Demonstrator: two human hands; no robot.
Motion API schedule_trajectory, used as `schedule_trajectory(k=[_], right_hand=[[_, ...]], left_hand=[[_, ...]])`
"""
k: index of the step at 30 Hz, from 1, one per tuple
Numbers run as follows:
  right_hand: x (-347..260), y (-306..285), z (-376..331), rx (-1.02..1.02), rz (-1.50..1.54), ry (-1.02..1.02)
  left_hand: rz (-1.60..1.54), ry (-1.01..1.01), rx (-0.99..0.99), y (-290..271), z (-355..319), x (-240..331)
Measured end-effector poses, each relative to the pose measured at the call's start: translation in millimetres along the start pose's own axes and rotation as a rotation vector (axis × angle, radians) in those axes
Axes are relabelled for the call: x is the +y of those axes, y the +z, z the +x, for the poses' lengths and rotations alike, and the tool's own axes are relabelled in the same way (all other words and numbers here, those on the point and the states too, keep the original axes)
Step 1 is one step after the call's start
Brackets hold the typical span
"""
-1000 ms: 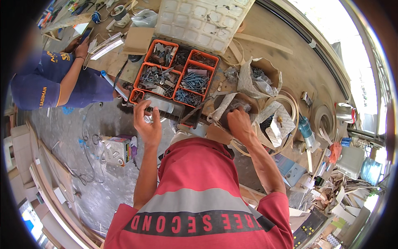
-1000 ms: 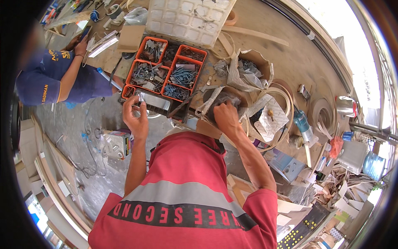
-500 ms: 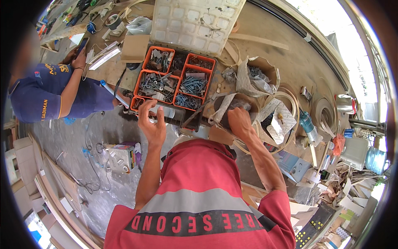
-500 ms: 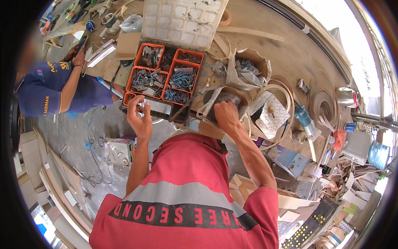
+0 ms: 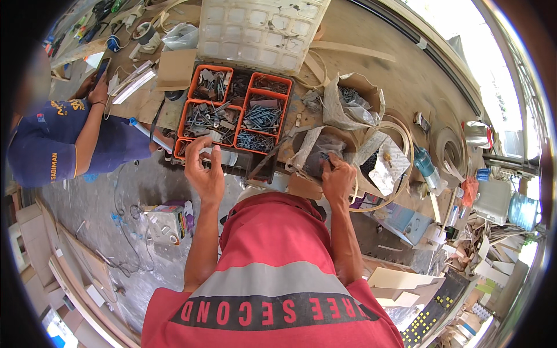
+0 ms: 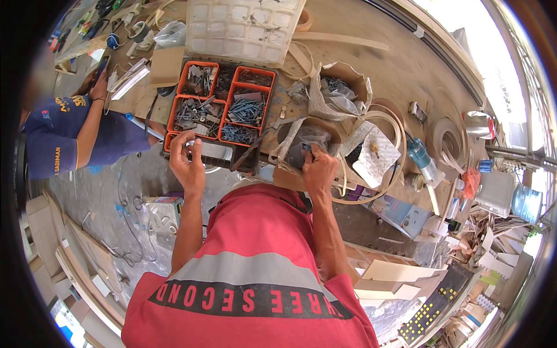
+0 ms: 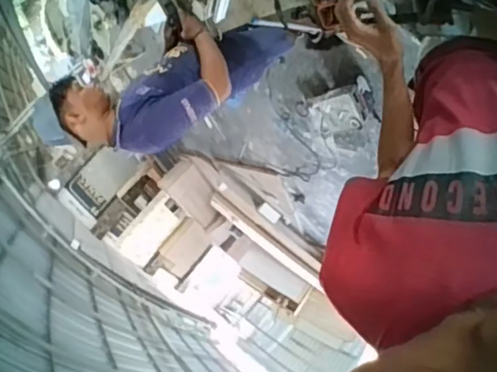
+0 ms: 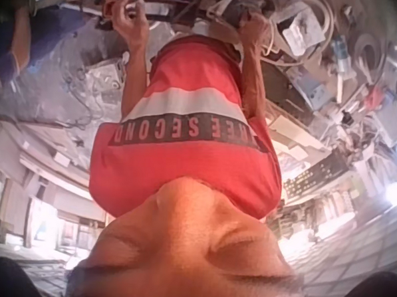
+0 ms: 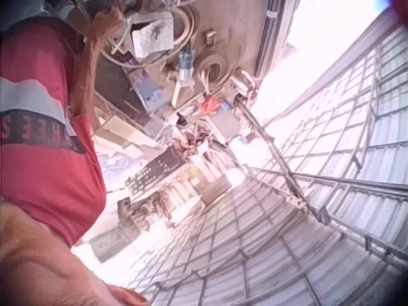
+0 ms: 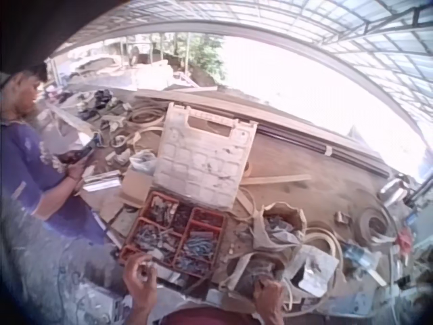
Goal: The person sorts small metal fasteners from a cardboard box into an orange compartmentalized tray. They pick up individual items, inspect them, and place them into specific compartments. Another person is visible nearby using a phone.
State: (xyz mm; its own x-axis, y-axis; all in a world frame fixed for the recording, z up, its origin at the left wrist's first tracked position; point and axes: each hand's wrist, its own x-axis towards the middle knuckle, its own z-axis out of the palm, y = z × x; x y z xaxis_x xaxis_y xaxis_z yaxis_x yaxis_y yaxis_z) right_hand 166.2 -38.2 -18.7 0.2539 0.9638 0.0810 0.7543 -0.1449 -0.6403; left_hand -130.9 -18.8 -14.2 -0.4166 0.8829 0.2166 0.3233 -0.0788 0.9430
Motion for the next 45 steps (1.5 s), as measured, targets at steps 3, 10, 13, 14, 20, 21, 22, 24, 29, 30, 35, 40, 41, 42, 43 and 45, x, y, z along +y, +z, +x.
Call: schedule_trajectory(k=[3,10,13,14,20,21,22,24,29,30,35,40,41,42,43,45], right_hand=[[-9.5,-3.0,-2.8,0.021,0.033,0.044],[6.0,-13.0,-9.5,-0.032,0.412,0.349],[4.7,-21.4,-11.6,-0.006,0.56,0.415],[0.8,-25.4,-10.9,-0.006,0.598,0.431],[-52.1,-21.1,2.2,-0.147,0.556,0.229],[-65.4,-11.5,8.7,-0.244,0.535,0.202],[-80.8,0.2,17.4,-0.346,0.512,0.172],[-111.6,23.7,31.7,-0.462,0.439,0.151],[-109.4,102.9,42.6,-0.399,0.168,-0.237],[-110.6,109.4,41.4,-0.389,0.107,-0.303],[-112.4,124.0,29.6,-0.386,0.028,-0.351],[-118.5,107.8,25.0,-0.373,0.217,-0.354],[-117.1,104.1,24.7,-0.363,0.263,-0.351],[-115.2,99.5,24.6,-0.35,0.308,-0.347],[-113.4,96.7,24.8,-0.337,0.353,-0.342],[-104.5,100.2,26.4,-0.317,0.399,-0.315]], left_hand=[[-0.062,0.011,-0.019,6.0,3.9,-1.2],[-0.149,-0.038,-0.038,10.1,9.9,-8.8],[-0.121,-0.022,-0.059,7.2,12.1,-10.8],[-0.098,-0.014,-0.075,5.9,12.9,-9.9],[0.039,0.009,-0.332,5.3,15.4,-20.2],[0.056,0.006,-0.377,5.8,15.3,-19.0],[0.077,0.009,-0.4,5.4,14.8,-16.8],[0.115,0.018,-0.459,8.9,15.2,-14.0],[0.197,0.074,-0.561,18.3,21.4,-17.3],[0.203,0.08,-0.565,19.4,21.8,-19.4],[0.172,0.098,-0.607,23.5,29.2,-26.1],[0.214,0.069,-0.644,21.9,33.8,-27.8],[0.216,0.047,-0.647,21.6,34.2,-25.7],[0.222,0.037,-0.648,21.8,34.8,-21.5],[0.229,0.027,-0.648,21.9,35.1,-16.6],[0.223,0.015,-0.639,23.0,34.2,-14.4]])
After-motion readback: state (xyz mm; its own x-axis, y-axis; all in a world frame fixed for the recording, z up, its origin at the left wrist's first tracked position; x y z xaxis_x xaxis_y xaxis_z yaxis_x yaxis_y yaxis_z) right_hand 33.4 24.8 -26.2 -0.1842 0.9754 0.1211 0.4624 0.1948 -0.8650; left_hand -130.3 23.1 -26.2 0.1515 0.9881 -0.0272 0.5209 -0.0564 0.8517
